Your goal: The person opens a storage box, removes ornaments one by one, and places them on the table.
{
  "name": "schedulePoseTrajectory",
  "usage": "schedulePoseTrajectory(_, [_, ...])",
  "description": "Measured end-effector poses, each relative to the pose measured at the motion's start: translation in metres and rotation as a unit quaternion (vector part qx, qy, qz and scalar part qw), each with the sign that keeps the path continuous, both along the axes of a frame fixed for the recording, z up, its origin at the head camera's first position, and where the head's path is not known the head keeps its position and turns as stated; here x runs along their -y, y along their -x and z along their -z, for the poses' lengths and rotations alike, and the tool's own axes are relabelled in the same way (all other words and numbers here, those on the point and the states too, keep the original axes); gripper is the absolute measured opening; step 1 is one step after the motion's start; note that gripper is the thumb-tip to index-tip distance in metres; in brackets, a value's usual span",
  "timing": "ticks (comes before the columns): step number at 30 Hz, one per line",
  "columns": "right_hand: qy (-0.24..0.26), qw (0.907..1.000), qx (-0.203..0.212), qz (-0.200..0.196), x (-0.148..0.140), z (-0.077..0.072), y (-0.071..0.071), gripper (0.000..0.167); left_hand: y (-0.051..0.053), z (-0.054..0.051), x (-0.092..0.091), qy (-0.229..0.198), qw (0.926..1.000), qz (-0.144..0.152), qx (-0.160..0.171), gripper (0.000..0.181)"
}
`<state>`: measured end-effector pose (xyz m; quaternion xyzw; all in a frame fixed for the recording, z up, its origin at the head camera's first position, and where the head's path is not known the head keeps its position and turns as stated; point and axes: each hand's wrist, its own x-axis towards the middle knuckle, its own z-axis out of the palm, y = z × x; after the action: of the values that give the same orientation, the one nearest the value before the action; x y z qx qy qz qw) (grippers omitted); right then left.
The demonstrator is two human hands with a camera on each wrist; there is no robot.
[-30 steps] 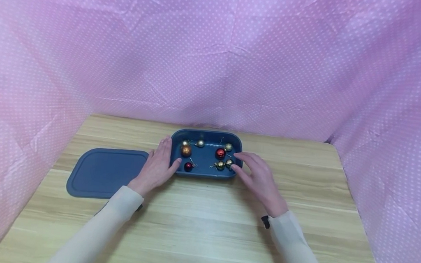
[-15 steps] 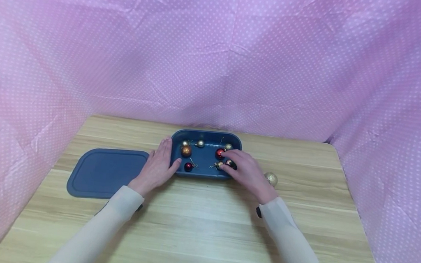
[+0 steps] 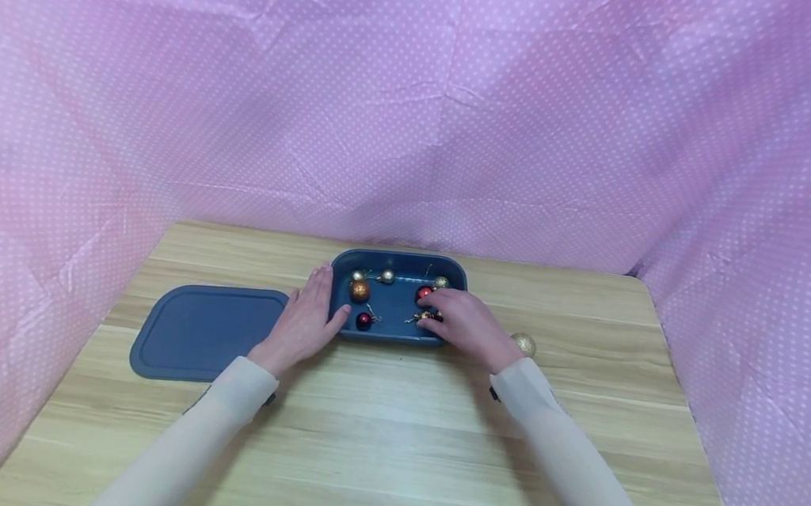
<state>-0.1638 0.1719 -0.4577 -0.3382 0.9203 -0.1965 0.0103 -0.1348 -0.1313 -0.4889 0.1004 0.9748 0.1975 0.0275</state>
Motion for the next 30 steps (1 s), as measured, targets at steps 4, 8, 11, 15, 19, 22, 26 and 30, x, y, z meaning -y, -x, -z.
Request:
schedulePoseTrajectory(4, [-0.019, 0.9997, 0.009, -0.010, 0.002, 0.000, 0.005, 0.035, 0.002, -0.001, 0.001, 0.002, 1.0000, 0.002, 0.002, 0.083])
schedulePoseTrajectory(8, [-0.030, 0.9994, 0.016, -0.012, 0.004, 0.001, 0.007, 0.035, 0.001, -0.001, 0.000, 0.004, 1.0000, 0.003, 0.001, 0.083])
schedulePoseTrajectory(11, [-0.031, 0.9992, 0.022, -0.011, 0.004, 0.001, 0.008, 0.035, 0.001, -0.001, -0.001, 0.001, 1.0000, 0.004, 0.001, 0.083])
schedulePoseTrajectory(15, [-0.037, 0.9990, 0.024, -0.011, 0.005, 0.003, 0.010, 0.034, 0.000, -0.001, -0.001, 0.000, 1.0000, 0.004, 0.000, 0.083])
schedulePoseTrajectory(19, [-0.041, 0.9988, 0.023, -0.013, 0.006, 0.005, 0.012, 0.034, 0.000, 0.000, 0.000, 0.003, 1.0000, 0.004, -0.002, 0.084])
schedulePoseTrajectory(22, [-0.044, 0.9985, 0.030, -0.013, 0.006, 0.006, 0.013, 0.033, 0.000, 0.000, 0.000, 0.003, 1.0000, 0.004, -0.003, 0.084])
schedulePoseTrajectory(26, [-0.056, 0.9975, 0.042, -0.012, 0.008, 0.004, 0.015, 0.032, 0.001, 0.001, 0.001, 0.002, 1.0000, 0.003, -0.003, 0.083])
schedulePoseTrajectory(30, [-0.072, 0.9959, 0.053, -0.011, 0.011, 0.003, 0.016, 0.030, 0.001, 0.001, 0.001, -0.001, 1.0000, 0.003, -0.001, 0.083])
